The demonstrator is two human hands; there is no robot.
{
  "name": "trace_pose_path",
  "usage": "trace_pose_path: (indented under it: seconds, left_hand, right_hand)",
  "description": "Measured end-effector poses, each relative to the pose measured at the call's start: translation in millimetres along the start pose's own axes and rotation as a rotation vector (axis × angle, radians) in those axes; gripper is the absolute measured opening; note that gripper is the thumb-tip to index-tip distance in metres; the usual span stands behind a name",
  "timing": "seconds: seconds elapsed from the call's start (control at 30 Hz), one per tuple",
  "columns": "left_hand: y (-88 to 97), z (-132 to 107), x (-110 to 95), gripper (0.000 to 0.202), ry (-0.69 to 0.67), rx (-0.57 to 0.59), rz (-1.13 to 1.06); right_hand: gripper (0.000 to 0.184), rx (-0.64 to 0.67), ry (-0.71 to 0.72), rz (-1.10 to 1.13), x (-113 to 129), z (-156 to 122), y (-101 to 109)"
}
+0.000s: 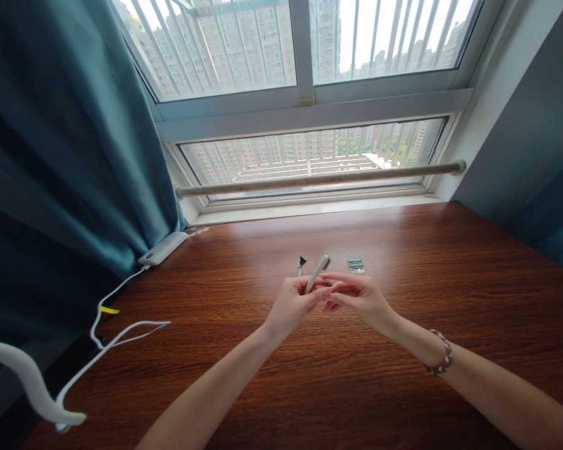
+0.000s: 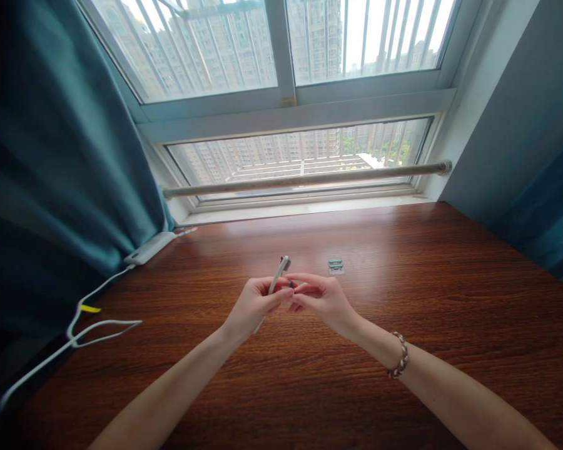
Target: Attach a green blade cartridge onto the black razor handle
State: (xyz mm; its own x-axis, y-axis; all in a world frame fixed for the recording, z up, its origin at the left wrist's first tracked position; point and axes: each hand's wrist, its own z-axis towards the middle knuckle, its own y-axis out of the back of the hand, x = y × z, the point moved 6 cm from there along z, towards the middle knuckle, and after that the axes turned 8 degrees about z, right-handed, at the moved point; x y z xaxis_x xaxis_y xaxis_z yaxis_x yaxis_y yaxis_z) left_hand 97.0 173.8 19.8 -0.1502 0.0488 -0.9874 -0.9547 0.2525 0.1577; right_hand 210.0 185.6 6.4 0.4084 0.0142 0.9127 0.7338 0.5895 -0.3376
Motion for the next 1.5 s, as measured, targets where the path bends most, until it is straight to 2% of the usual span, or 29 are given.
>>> trace_pose_path:
  seconds: [0.1,0.2,0.37,0.47,0.6,0.73,0.87,1.03,1.23,1.4,1.5]
  left_hand:
    - [0.8,0.8,-1.6,0.032,0.005,0.015,0.044]
    - [3.7,0.8,-7.0,0.040,-0.018,0.006,0.094]
    - [-1.3,-4.0,-9.1,0.040,-0.036,0.086,0.266]
    - [-1.8,-4.4,-5.2,0.040,-0.013,0.074,0.325]
    - [3.2,-2.3,-4.3,0.039,-0.020,0.008,0.292]
    - [-0.3,-3.2,-5.1,0.038,-0.026,0.083,0.279]
    - [3.5,-2.3,-2.5,0.039,-0.017,0.027,0.314]
    - [8.0,1.1,-2.2,0.037,-0.045,-0.040,0.252]
    - [5.3,-0.5,-6.4,0.033,-0.058,-0.050,0.162]
    - [4.3,-1.0,-3.6,0.033,-0.050,-0.041,0.196]
    - [4.2,-1.3,-3.3,0.034,-0.054,-0.035,0.233]
  right_hand:
    - [0.033,-0.042,0.014,-0.017,1.0,0.4,4.5]
    - [0.031,-0.144,0.044,-0.025,4.9,1.7,14.6]
    - [0.022,-0.281,0.096,-0.025,12.2,2.8,26.4]
    - [0.022,-0.314,0.114,-0.017,13.8,2.6,28.7]
    - [0.022,-0.287,0.144,-0.002,13.6,3.1,29.4]
    - [0.023,-0.271,0.170,-0.006,13.4,3.1,30.8]
    - [0.025,-0.240,0.179,-0.021,16.1,2.4,27.9]
    - [0.028,-0.228,0.079,0.034,14.9,4.0,23.1]
    - [0.027,-0.248,-0.128,0.312,1.1,7.6,23.7]
    - [0.021,-0.261,-0.107,0.381,2.5,8.1,25.9]
    - [0.026,-0.242,-0.073,0.358,6.2,8.1,24.1]
